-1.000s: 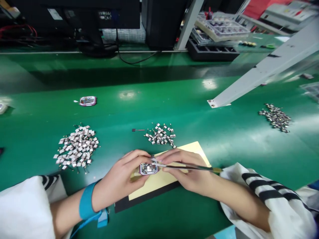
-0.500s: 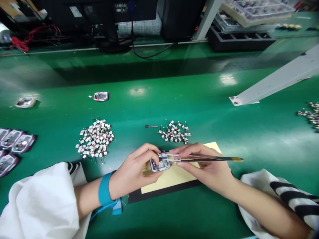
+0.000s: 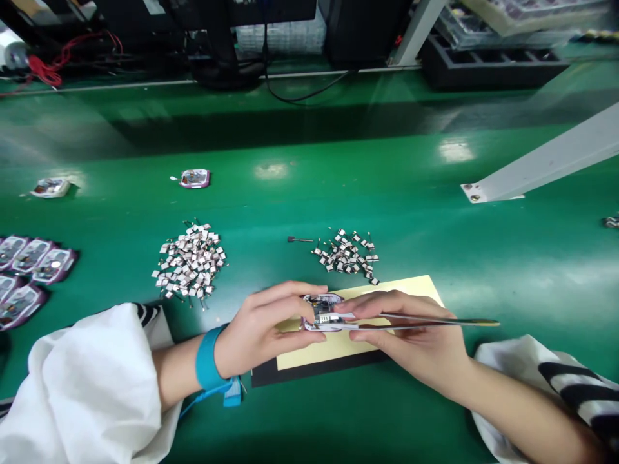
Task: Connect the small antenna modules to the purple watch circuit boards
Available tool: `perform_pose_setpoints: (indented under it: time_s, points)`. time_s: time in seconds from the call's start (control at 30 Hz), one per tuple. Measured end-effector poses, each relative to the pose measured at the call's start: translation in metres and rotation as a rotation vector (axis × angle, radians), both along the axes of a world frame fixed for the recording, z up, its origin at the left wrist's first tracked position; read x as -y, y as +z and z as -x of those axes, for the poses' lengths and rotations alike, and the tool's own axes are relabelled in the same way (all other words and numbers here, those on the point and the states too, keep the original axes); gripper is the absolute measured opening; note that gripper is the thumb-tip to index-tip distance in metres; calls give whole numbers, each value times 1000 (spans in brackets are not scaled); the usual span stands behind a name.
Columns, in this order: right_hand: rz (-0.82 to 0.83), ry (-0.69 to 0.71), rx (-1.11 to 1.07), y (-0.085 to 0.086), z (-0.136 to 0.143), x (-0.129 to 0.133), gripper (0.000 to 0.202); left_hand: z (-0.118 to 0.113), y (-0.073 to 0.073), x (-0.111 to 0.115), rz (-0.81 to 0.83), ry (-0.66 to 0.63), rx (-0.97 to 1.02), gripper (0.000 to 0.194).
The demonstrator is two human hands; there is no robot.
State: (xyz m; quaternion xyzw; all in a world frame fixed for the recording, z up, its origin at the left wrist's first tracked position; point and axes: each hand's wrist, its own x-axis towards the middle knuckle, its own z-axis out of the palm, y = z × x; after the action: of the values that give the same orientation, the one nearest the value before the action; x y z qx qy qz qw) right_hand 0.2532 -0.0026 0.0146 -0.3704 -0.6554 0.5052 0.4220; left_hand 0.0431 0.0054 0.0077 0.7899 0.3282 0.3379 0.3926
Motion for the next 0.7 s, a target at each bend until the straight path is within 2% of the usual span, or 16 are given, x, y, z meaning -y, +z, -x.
perform_pose_setpoints:
  time_s: [0.27,0.47,0.6,0.7]
  points:
    - [-13,-39,-64,2,5,2,33,0,-1,-1,-53,-14,58,13]
    - [-106,-87,-118,4,6,4,36,-2,0,-1,-157,-15,123,16]
    - [-25,-11,-122,8,3,1,33,-1,0,0,-173,41,93,18]
    - [19,36,-133,9,1,0,31,-1,-1,0,-205,23,88,16]
